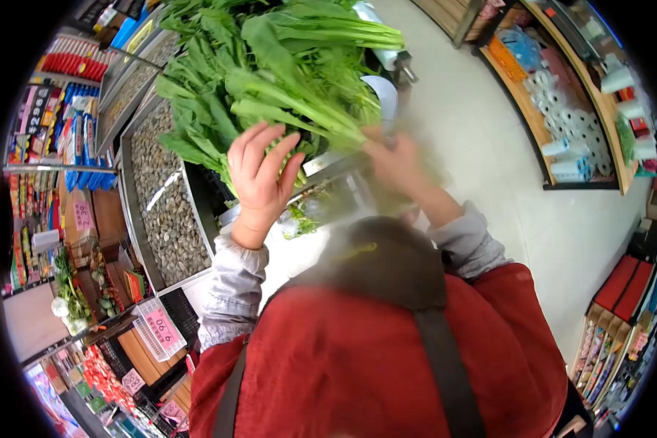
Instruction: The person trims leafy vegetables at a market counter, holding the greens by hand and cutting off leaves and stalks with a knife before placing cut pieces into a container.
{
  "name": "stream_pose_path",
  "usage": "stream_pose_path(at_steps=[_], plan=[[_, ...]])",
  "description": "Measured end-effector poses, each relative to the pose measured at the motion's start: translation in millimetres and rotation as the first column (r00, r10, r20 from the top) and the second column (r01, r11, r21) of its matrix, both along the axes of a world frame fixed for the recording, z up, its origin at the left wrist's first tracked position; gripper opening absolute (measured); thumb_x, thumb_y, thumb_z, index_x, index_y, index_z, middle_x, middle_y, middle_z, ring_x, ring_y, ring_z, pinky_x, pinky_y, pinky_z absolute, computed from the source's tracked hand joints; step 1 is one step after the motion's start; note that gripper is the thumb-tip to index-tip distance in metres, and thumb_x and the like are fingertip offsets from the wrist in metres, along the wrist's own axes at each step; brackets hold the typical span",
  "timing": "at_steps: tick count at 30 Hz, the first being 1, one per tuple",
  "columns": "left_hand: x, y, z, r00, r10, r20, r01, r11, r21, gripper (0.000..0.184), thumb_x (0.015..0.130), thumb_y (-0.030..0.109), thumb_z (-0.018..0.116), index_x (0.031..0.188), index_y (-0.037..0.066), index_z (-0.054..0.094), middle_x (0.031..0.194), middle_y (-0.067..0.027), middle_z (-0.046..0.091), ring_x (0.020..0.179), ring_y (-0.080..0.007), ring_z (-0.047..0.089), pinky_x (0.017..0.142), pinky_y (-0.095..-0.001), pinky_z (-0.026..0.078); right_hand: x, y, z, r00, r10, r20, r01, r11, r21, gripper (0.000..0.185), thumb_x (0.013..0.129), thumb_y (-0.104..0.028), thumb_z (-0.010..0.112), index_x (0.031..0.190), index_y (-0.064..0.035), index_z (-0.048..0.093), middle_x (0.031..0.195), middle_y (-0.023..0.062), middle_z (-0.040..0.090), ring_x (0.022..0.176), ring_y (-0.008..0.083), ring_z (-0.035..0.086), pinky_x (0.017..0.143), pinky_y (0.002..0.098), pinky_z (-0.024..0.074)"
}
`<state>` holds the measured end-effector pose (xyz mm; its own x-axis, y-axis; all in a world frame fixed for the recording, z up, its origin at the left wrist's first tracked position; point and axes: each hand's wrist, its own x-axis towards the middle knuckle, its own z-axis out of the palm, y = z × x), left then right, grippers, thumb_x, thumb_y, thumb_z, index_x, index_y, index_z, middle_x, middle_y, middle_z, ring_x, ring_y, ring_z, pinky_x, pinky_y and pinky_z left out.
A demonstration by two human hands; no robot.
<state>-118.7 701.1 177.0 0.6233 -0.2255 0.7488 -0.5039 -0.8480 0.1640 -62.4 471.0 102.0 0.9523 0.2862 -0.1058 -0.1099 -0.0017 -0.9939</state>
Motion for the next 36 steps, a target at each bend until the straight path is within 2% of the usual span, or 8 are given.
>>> stream_pose_path(at_steps=[7,9,10,15,17,18,22,36], plan=[[55.7,-86.9,36.0,0.906,-0.241,-0.349,0.304,0.942,0.138,0.037,0.078,0.024,0.071,0.110,0.008,0.062,0.105,-0.0136,0.064,0.103,-0.0318,0.058,0.088,-0.0445,0.044,10.4,-81.2,40.9,0.999,0.037,-0.019,-0.036,0.999,0.030,0.025,0.090,-0.008,0.055,0.112,0.0007,0.061,0.048,-0.0035,0.046,0.039,0.0048,0.040,0.040,0.0202,0.0328],[69.3,-108.3,35.6,0.495,-0.231,-0.837,0.347,0.936,-0.054,0.034,0.081,0.026,0.069,0.106,0.005,0.060,0.097,-0.0170,0.064,0.089,-0.0340,0.061,0.078,-0.0416,0.048,16.5,-98.1,41.0,0.997,0.064,-0.032,-0.062,0.996,0.070,0.025,0.090,-0.009,0.056,0.113,-0.0001,0.061,0.048,-0.0039,0.045,0.039,0.0043,0.040,0.039,0.0201,0.0321],[77.0,-112.8,18.6,0.511,-0.296,-0.807,0.369,0.923,-0.105,0.035,0.082,0.028,0.069,0.104,0.002,0.058,0.089,-0.0171,0.064,0.077,-0.0333,0.061,0.070,-0.0391,0.049,20.1,-106.6,36.1,0.996,0.082,-0.034,-0.079,0.993,0.086,0.026,0.091,-0.015,0.058,0.113,-0.0007,0.061,0.055,-0.0020,0.051,0.041,0.0036,0.040,0.040,0.0198,0.0322],[98.5,-146.4,-23.0,0.302,-0.377,-0.876,0.140,0.926,-0.350,0.046,0.080,0.031,0.072,0.112,0.002,0.056,0.097,-0.0176,0.064,0.088,-0.0289,0.062,0.080,-0.0364,0.048,17.0,-127.8,1.6,0.953,-0.304,-0.001,0.303,0.950,-0.078,0.030,0.093,-0.026,0.060,0.107,-0.0002,0.060,0.076,0.0022,0.060,0.048,0.0053,0.046,0.044,0.0214,0.0373],[105.1,-157.7,-42.6,0.357,-0.405,-0.842,0.156,0.914,-0.374,0.045,0.081,0.029,0.071,0.113,0.002,0.056,0.099,-0.0175,0.064,0.091,-0.0290,0.062,0.082,-0.0354,0.047,9.3,-136.1,-11.7,0.921,-0.245,0.304,0.357,0.844,-0.400,0.029,0.092,-0.027,0.061,0.103,-0.0006,0.059,0.072,0.0042,0.058,0.056,0.0084,0.052,0.050,0.0272,0.0429],[108.5,-162.6,-52.8,0.341,-0.410,-0.846,0.174,0.912,-0.372,0.045,0.081,0.029,0.071,0.113,0.002,0.056,0.099,-0.0175,0.064,0.091,-0.0290,0.062,0.082,-0.0354,0.047,3.6,-139.3,-7.7,0.941,-0.183,0.284,0.308,0.812,-0.497,0.028,0.092,-0.028,0.059,0.098,-0.0010,0.056,0.070,0.0119,0.058,0.063,0.0204,0.060,0.059,0.0362,0.0467],[115.2,-179.8,-78.4,0.276,-0.384,-0.881,0.148,0.923,-0.356,0.041,0.083,0.024,0.069,0.115,0.003,0.055,0.098,-0.0167,0.064,0.090,-0.0294,0.062,0.081,-0.0368,0.047,4.8,-143.2,-16.2,0.967,-0.099,0.234,0.230,0.733,-0.641,0.029,0.091,-0.031,0.053,0.095,-0.0014,0.054,0.077,0.0228,0.060,0.075,0.0424,0.058,0.067,0.0458,0.0466],[116.9,-208.4,-102.3,0.379,-0.308,-0.873,0.112,0.951,-0.287,0.027,0.087,0.027,0.064,0.101,0.005,0.058,0.080,-0.0161,0.064,0.073,-0.0335,0.062,0.067,-0.0403,0.047,10.1,-148.8,-38.1,0.977,-0.077,0.201,0.210,0.551,-0.808,0.031,0.092,-0.037,0.051,0.093,-0.0057,0.052,0.077,0.0166,0.063,0.074,0.0377,0.063,0.065,0.0492,0.0480]])
